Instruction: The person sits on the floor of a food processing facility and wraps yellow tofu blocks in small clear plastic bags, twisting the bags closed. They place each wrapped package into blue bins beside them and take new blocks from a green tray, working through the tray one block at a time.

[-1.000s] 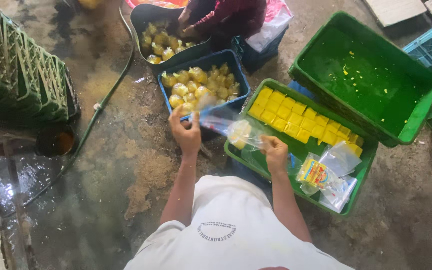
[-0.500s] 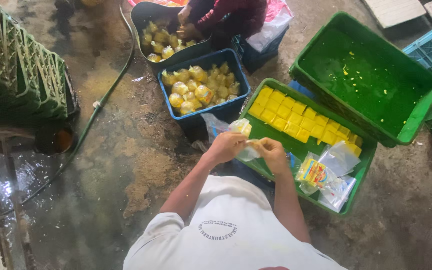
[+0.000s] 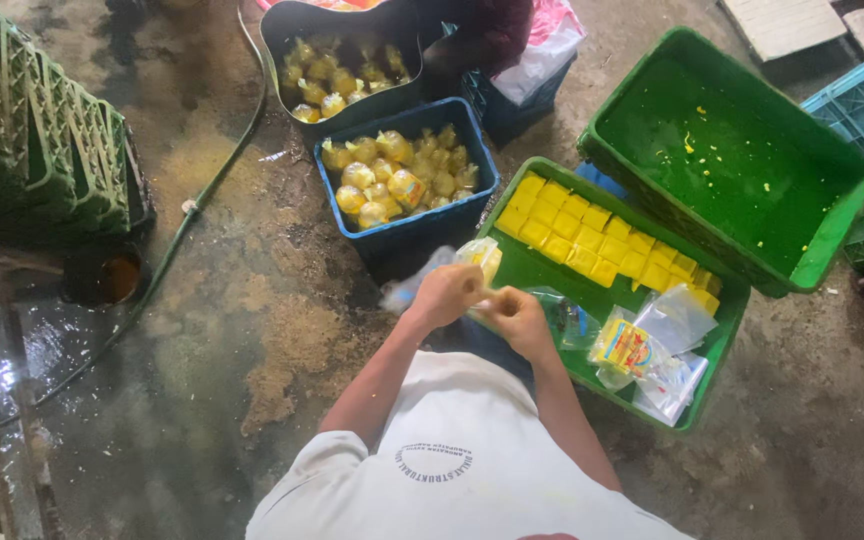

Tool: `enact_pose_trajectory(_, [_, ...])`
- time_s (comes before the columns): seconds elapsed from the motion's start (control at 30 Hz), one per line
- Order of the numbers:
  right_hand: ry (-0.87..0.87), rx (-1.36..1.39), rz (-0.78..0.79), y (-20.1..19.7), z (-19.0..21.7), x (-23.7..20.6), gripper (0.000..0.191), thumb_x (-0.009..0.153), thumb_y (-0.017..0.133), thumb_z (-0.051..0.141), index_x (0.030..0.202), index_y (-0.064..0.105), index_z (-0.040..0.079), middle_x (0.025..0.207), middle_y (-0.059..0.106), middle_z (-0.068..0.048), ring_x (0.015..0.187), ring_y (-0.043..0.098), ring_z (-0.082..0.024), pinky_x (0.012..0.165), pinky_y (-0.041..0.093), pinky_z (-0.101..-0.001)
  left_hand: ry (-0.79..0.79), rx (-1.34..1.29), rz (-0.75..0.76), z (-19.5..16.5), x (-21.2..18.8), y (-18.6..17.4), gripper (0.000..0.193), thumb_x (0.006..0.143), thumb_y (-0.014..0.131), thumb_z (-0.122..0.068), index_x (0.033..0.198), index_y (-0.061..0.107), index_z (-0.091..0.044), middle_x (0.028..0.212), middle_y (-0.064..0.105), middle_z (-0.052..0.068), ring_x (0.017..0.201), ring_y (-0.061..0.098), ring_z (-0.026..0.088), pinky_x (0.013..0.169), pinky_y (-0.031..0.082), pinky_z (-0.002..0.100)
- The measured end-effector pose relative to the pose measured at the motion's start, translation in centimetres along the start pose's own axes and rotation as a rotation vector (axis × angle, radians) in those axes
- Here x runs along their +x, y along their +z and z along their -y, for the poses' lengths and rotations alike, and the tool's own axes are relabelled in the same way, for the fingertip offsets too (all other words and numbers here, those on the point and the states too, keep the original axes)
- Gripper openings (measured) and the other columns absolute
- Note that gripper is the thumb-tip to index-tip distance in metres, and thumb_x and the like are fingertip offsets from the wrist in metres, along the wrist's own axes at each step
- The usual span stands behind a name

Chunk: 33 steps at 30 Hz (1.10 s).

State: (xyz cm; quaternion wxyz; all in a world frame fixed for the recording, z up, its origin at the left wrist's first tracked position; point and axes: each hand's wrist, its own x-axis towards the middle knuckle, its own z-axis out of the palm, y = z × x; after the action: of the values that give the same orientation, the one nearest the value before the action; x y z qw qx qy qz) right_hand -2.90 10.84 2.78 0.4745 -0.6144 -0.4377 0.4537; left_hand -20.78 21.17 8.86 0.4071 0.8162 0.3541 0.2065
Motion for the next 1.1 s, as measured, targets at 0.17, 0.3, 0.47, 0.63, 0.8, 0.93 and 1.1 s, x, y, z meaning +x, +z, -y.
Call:
enact_pose_trajectory(0.17, [0.040, 0.032, -0.155, -0.7, 1.6, 0.0, 0.040, 0.093, 0.081, 0.013, 0.064, 0.053, 0.006, 0.065, 0.049, 0.007, 0.062, 0.039, -0.004, 0.053, 0.030, -0.0246, 0.269, -0.046, -0.381, 0.9, -0.3, 0.9, 0.016, 0.083, 0.066, -0.007, 0.098, 0.062, -0.011, 0.089, 0.067, 0.012, 0.085, 0.068, 0.032, 0.075, 0.054, 0.043])
enact_pose_trajectory(0.3, [0.010, 0.027, -0.143, -0.8, 3.6, -0.7, 0.022, 0.085, 0.078, 0.012, 0.070, 0.063, 0.011, 0.067, 0.061, 0.008, 0.062, 0.053, -0.003, 0.056, 0.043, -0.0222, 0.031, -0.095, -0.301, 1.0, 0.0, 0.8, 0.018, 0.090, 0.066, -0.004, 0.107, 0.063, -0.009, 0.081, 0.065, 0.012, 0.075, 0.066, 0.028, 0.068, 0.052, 0.040])
enact_pose_trajectory(0.47, [0.050, 0.220, 0.139, -0.9, 3.2, -1.1, 0.014, 0.083, 0.079, 0.018, 0.078, 0.067, 0.013, 0.073, 0.063, 0.008, 0.064, 0.054, -0.003, 0.055, 0.042, -0.0241, 0.168, -0.440, 0.022, 0.9, 0.3, 0.8, 0.034, 0.080, 0.078, -0.010, 0.107, 0.058, -0.008, 0.083, 0.065, 0.007, 0.074, 0.066, 0.017, 0.064, 0.056, 0.037])
enact_pose_trajectory(0.63, [0.035, -0.053, -0.011, -2.9, 0.8, -0.4, 0.037, 0.094, 0.081, 0.018, 0.069, 0.056, 0.006, 0.068, 0.047, 0.006, 0.066, 0.041, -0.007, 0.057, 0.034, -0.0303, -0.001, -0.317, -0.136, 1.7, -0.2, 2.2, 0.025, 0.085, 0.066, -0.005, 0.109, 0.059, -0.006, 0.077, 0.063, 0.011, 0.069, 0.062, 0.029, 0.061, 0.051, 0.042])
enact_pose_trajectory(0.8, [-0.076, -0.440, -0.420, 0.0, -2.0, -1.1, 0.004, 0.086, 0.064, 0.004, 0.084, 0.061, 0.003, 0.071, 0.056, -0.004, 0.066, 0.055, -0.017, 0.063, 0.046, -0.0335, 0.232, 0.009, -0.647, 2.4, 0.7, 1.9, 0.019, 0.080, 0.061, 0.001, 0.096, 0.054, -0.007, 0.090, 0.059, 0.020, 0.086, 0.061, 0.042, 0.074, 0.050, 0.049])
enact_pose_trajectory(0.93, [-0.184, -0.398, -0.405, -0.2, -1.7, -0.6, 0.013, 0.081, 0.066, 0.002, 0.093, 0.068, 0.006, 0.088, 0.067, -0.008, 0.082, 0.065, -0.021, 0.077, 0.053, -0.0341, 0.027, -0.377, -0.144, 2.2, 0.1, 0.7, 0.015, 0.094, 0.066, -0.003, 0.107, 0.063, -0.009, 0.099, 0.068, 0.015, 0.091, 0.067, 0.027, 0.078, 0.055, 0.041])
enact_pose_trajectory(1.1, [-0.066, -0.303, -0.328, -2.8, 2.8, -0.7, 0.038, 0.083, 0.073, 0.006, 0.120, 0.064, 0.006, 0.112, 0.066, -0.012, 0.096, 0.067, -0.022, 0.084, 0.055, -0.0363, -0.069, -0.876, 0.471, 2.4, -0.8, 1.1, 0.043, 0.083, 0.077, -0.010, 0.123, 0.062, -0.011, 0.105, 0.068, 0.008, 0.090, 0.065, 0.013, 0.077, 0.057, 0.034])
